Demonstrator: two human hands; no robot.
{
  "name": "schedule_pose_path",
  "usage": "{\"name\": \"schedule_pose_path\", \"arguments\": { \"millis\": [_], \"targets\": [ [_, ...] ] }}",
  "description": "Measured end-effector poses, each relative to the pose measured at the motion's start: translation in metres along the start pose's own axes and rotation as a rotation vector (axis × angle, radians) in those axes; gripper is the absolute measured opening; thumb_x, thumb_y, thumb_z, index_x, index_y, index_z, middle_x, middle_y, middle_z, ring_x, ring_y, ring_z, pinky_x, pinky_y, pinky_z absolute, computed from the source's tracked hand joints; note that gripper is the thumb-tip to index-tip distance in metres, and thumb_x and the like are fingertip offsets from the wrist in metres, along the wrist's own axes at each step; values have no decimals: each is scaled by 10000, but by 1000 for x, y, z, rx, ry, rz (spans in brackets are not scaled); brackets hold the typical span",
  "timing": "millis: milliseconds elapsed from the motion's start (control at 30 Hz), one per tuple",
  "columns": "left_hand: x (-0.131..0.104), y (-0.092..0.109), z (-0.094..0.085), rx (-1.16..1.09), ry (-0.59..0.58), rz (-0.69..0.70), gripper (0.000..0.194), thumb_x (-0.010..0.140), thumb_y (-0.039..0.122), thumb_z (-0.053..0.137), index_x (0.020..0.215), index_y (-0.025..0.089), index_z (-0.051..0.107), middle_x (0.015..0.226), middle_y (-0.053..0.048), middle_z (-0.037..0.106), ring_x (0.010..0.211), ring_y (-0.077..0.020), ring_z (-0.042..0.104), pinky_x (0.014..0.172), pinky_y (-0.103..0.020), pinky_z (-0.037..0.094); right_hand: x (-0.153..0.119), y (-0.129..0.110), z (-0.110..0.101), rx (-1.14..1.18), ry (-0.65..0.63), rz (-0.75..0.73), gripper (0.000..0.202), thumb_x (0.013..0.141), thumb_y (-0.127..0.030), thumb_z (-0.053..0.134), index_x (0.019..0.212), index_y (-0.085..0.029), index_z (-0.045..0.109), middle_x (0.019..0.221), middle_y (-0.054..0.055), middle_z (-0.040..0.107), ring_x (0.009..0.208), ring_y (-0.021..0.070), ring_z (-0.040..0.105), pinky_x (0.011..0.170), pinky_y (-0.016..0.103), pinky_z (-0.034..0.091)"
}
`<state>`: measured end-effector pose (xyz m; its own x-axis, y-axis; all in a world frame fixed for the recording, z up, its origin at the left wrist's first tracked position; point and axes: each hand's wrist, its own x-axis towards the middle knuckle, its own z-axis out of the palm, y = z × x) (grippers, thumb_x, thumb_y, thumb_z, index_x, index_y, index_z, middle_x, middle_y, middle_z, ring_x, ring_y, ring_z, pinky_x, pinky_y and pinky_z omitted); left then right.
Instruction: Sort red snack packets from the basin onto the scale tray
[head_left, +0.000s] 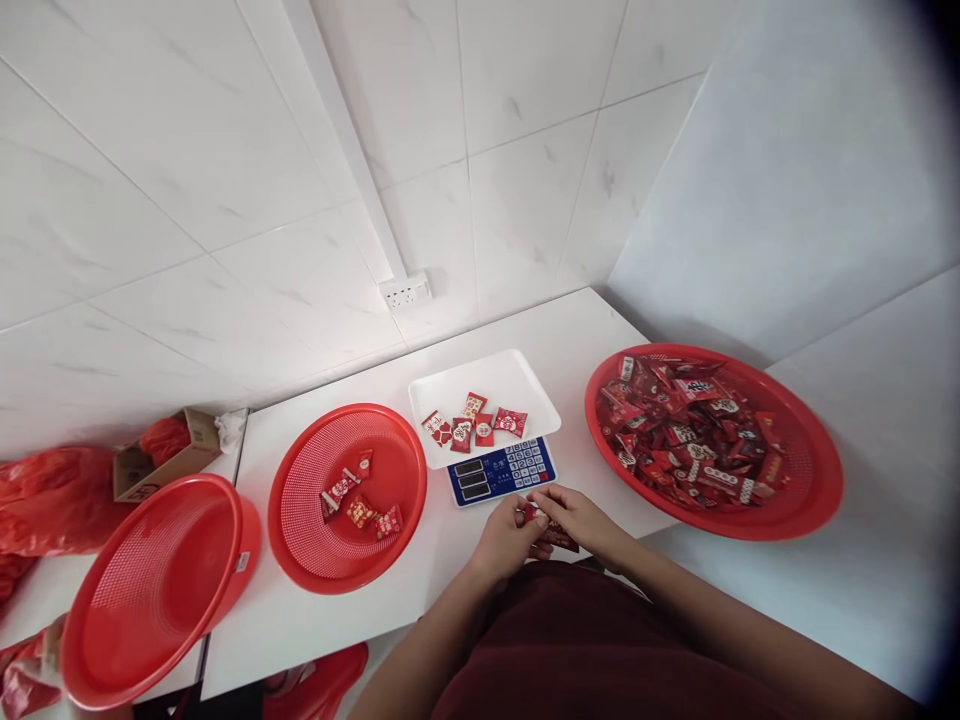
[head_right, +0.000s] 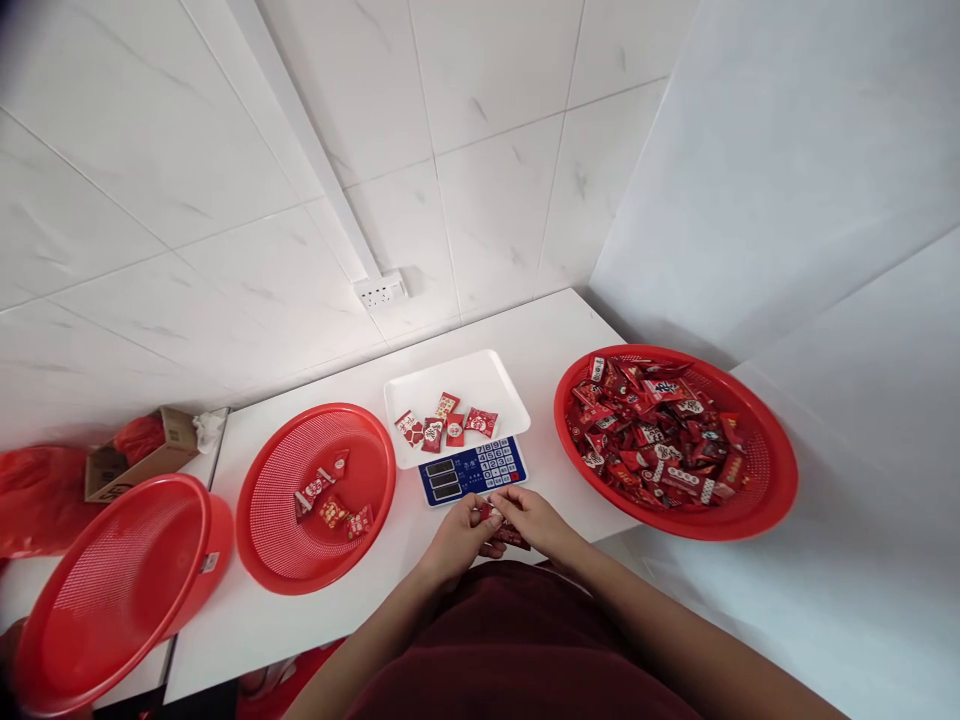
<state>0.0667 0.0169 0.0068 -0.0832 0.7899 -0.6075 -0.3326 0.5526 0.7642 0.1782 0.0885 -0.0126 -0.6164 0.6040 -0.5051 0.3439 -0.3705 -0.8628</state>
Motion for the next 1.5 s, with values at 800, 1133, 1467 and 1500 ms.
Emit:
{"name": "schedule_pose_path", "arguments": {
  "millis": [800,1133,1467,1500],
  "targets": [
    [-2,4,-7,-166,-67,-39,367,670,447,639,829,177,449,722,-31,633,626,-124,603,616,-267,461,-8,-6,-10,-256,-39,-108,453,761,-594,427,573,-184,467,492,-30,462,470,105,414,485,240,322],
    [7,27,-33,-615,86,-2,176,706,199,626,843,174,517,702,9,614,603,-103,603,611,-243,490,-13,-27,-30,536,-95,51,407,636,-201,702,1022,-223,574,1071,58,625,1017,173,571,857,310,441],
    [1,14,-38,-727,178,-123,133,751,151,582,883,140,577,731,-14,619,619,-98,594,645,-254,505,18,-8,-30,511,22,193,248,689,-184,691,917,-156,598,949,74,671,752,121,637,739,279,527],
    [-1,10,-38,-693,178,-137,140,748,156,588,886,139,577,725,-16,617,614,-101,593,642,-257,503,24,-9,-28,500,36,197,228,696,-179,685,907,-153,600,917,70,673,734,119,635,736,277,530]
  ]
}}
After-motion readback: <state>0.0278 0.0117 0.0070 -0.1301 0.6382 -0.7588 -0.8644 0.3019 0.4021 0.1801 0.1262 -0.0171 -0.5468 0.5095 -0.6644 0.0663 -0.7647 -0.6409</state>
